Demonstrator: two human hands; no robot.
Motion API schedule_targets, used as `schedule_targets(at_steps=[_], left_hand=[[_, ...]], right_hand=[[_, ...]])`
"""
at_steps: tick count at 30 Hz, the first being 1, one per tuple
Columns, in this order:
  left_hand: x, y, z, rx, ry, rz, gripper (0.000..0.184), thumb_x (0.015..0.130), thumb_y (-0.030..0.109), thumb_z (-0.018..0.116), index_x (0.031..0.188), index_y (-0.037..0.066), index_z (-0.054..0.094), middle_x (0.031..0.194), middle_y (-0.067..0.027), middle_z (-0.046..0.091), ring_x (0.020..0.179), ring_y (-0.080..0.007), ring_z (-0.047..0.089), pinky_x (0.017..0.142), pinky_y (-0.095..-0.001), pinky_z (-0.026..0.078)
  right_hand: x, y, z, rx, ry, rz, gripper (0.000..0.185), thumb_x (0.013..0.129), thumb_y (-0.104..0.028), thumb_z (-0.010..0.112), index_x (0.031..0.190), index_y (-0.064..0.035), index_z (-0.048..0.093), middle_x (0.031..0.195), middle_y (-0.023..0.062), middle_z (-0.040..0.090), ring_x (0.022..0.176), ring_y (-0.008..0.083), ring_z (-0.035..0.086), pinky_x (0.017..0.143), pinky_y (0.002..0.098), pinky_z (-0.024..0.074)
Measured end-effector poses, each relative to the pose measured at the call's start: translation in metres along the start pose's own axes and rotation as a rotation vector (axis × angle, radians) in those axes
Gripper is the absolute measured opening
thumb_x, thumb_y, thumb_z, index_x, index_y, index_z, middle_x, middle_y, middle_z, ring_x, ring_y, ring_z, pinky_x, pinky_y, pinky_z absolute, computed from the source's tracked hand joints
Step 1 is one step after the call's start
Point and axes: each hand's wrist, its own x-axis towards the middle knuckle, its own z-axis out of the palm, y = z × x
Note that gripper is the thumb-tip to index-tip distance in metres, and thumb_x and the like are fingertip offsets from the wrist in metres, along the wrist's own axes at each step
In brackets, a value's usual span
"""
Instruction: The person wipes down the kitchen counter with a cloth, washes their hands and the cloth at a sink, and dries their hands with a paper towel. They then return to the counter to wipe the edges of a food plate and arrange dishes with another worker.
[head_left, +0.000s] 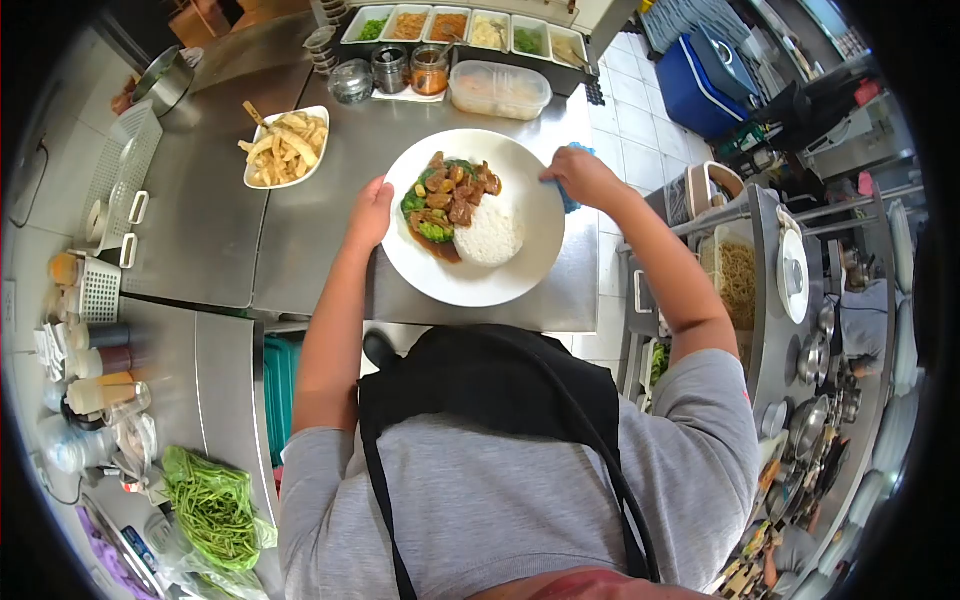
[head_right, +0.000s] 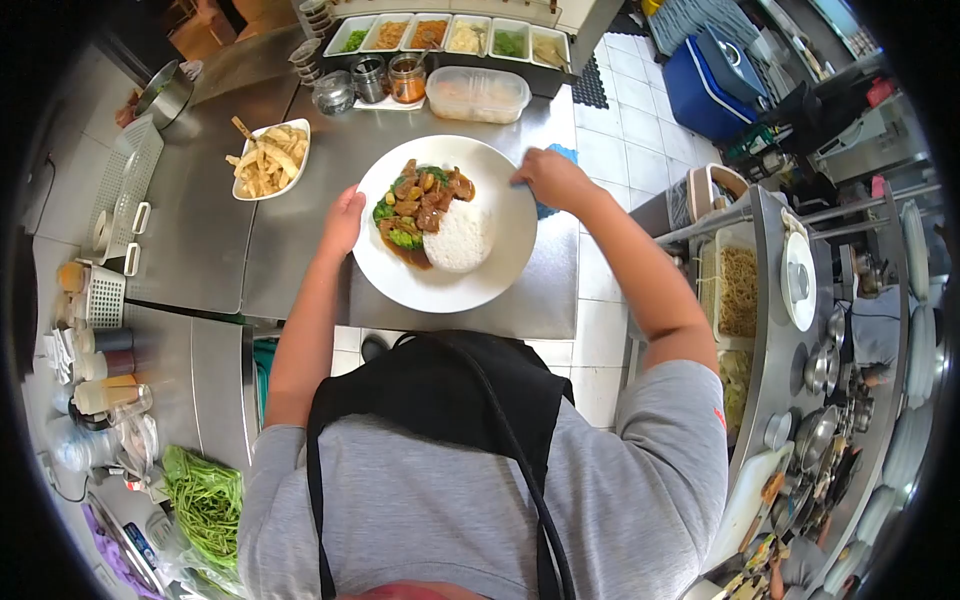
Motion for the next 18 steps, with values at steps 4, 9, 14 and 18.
schedule_targets(at_steps=[4,9,14,18], left_hand=[[-0.001,0.002,-0.001,0.106,0.034,0.016,0.033,0.083,0.020,0.038,0.104,-0.002,0.049,0.096,-0.0149,0.057,0.089,-0.0217,0.054,0.079,-0.0292,0.039],[-0.001,-0.001,0.000,0.074,0.036,0.012,0.034,0.083,0.021,0.038,0.106,-0.002,0.048,0.096,-0.0144,0.057,0.089,-0.0216,0.053,0.079,-0.0290,0.039],[0.002,-0.008,0.001,0.013,0.041,0.006,0.035,0.084,0.022,0.038,0.107,-0.002,0.047,0.097,-0.0145,0.057,0.090,-0.0213,0.053,0.080,-0.0290,0.039],[0.002,-0.006,-0.002,0.110,0.036,-0.003,0.036,0.083,0.022,0.039,0.108,-0.002,0.047,0.099,-0.0151,0.056,0.092,-0.0219,0.053,0.081,-0.0290,0.038]], right_hand=[[0.006,-0.023,0.032,-0.384,0.166,0.061,0.021,0.073,-0.012,0.045,0.084,-0.0163,0.062,0.086,0.0023,0.051,0.086,0.0194,0.047,0.072,0.0313,0.0404],[-0.017,-0.046,0.035,-0.521,-0.077,0.022,0.018,0.073,-0.014,0.047,0.081,-0.0192,0.062,0.087,0.0003,0.051,0.088,0.0183,0.046,0.070,0.0299,0.0391],[-0.042,-0.065,0.033,-0.350,-0.097,-0.055,0.019,0.071,-0.010,0.048,0.078,-0.0173,0.064,0.082,0.0007,0.053,0.084,0.0189,0.049,0.069,0.0314,0.0404],[-0.052,-0.059,-0.006,0.454,-0.626,-0.036,0.025,0.068,0.001,0.045,0.081,-0.0074,0.064,0.086,0.0073,0.060,0.081,0.0206,0.055,0.074,0.0284,0.0416]])
